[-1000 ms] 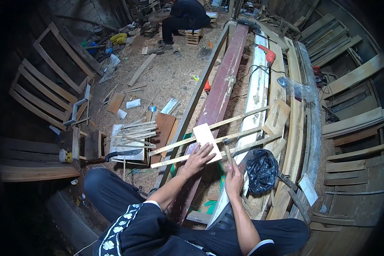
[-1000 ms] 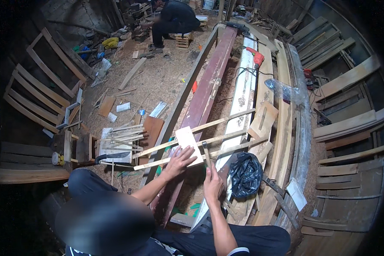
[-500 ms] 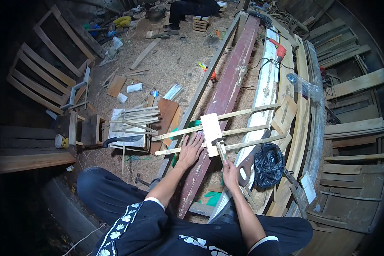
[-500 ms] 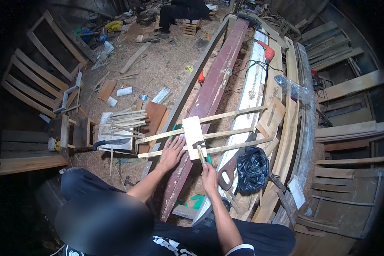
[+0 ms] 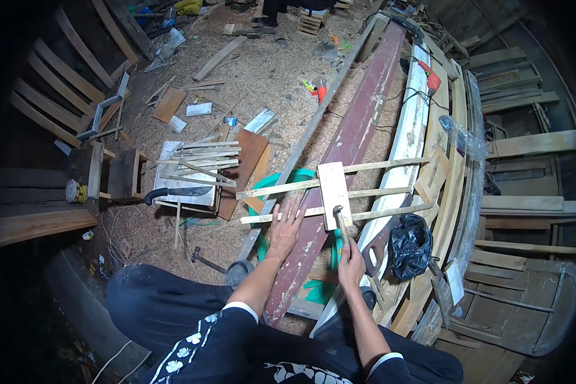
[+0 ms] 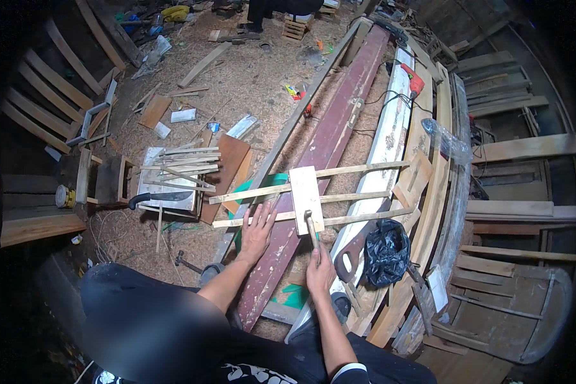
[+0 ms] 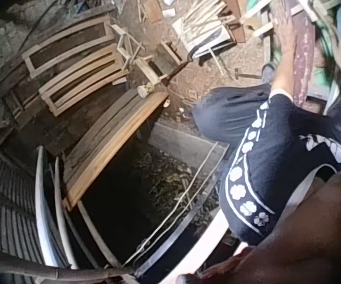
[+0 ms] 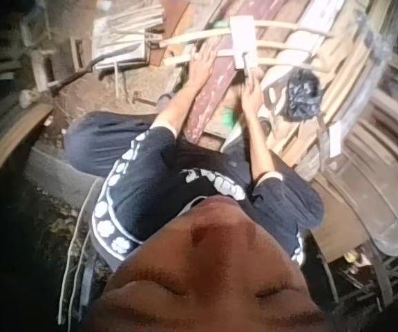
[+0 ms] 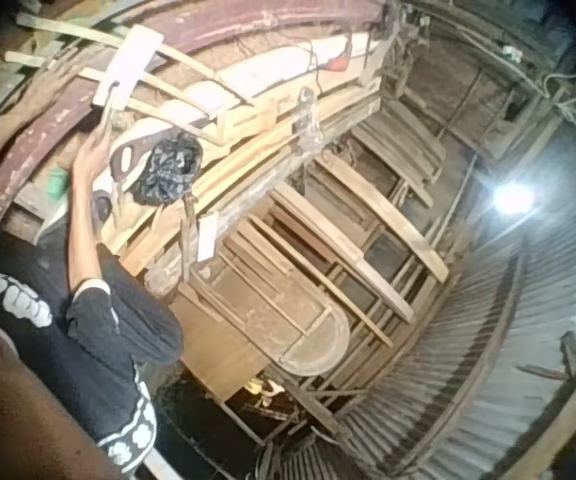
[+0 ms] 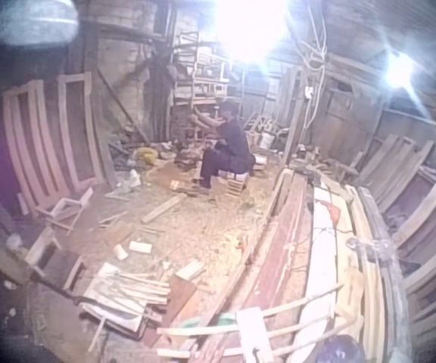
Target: Hammering nails into a small wooden frame while sitting on the floor of a workshop.
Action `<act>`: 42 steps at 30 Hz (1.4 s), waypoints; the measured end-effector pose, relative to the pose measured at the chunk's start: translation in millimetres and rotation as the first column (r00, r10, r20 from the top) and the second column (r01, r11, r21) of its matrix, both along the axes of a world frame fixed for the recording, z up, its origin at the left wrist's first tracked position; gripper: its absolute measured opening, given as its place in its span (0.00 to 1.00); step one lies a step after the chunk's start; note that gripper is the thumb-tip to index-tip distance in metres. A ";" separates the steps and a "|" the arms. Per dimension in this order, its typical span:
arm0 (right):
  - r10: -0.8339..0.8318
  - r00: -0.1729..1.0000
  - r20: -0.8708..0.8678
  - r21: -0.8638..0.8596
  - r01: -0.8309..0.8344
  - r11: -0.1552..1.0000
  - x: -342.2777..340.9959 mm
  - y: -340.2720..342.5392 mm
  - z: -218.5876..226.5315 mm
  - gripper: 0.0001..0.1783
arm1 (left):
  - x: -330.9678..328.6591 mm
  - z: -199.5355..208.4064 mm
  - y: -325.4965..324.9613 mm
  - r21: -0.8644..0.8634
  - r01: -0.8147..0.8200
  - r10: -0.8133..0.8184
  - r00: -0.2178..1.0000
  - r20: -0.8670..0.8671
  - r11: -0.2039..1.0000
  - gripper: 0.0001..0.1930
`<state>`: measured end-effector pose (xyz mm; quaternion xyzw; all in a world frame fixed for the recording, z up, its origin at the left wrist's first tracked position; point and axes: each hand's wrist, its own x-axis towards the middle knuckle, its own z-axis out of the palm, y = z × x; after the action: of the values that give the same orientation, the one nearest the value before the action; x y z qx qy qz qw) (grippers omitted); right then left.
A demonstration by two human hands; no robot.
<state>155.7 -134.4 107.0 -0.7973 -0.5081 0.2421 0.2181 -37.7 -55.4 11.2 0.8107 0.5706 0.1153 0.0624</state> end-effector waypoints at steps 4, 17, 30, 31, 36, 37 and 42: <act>0.097 0.947 0.307 0.067 -0.123 0.990 -4.7 -10.4 9.1 0.21 | 6.6 -3.8 -5.9 -0.060 -0.071 0.076 0.993 0.092 0.996 0.32; 0.246 0.859 0.448 0.137 -0.338 0.931 -13.6 -2.6 13.5 0.30 | 2.9 -2.6 -4.9 -0.100 -0.079 0.094 0.982 0.165 0.992 0.38; 0.151 0.867 0.475 0.089 -0.218 0.972 9.6 -11.1 -7.0 0.31 | 9.4 -6.0 -9.8 -0.005 -0.073 0.072 0.982 0.174 0.997 0.38; 0.077 0.899 0.430 0.062 -0.115 0.991 12.0 -10.5 -4.7 0.31 | 5.8 -6.4 -7.7 -0.009 -0.065 0.066 0.991 0.115 0.998 0.38; 0.137 0.896 0.423 0.226 -0.250 0.942 -2.3 3.5 23.8 0.27 | 1.9 1.2 -7.9 -0.062 -0.075 0.087 0.974 0.207 0.995 0.36; 0.160 0.895 0.417 0.187 -0.257 0.948 -1.5 1.7 20.0 0.25 | 3.7 3.2 -6.3 -0.048 -0.079 0.087 0.974 0.207 0.996 0.36; 0.080 0.911 0.404 0.040 -0.105 0.994 13.2 1.8 3.7 0.22 | 0.6 -1.5 -6.8 -0.037 -0.081 0.087 0.977 0.193 0.996 0.35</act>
<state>168.9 -132.6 110.8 -0.7981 -0.5862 0.0676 0.1216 -37.0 -62.2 9.7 0.7697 0.5972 0.1881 0.1244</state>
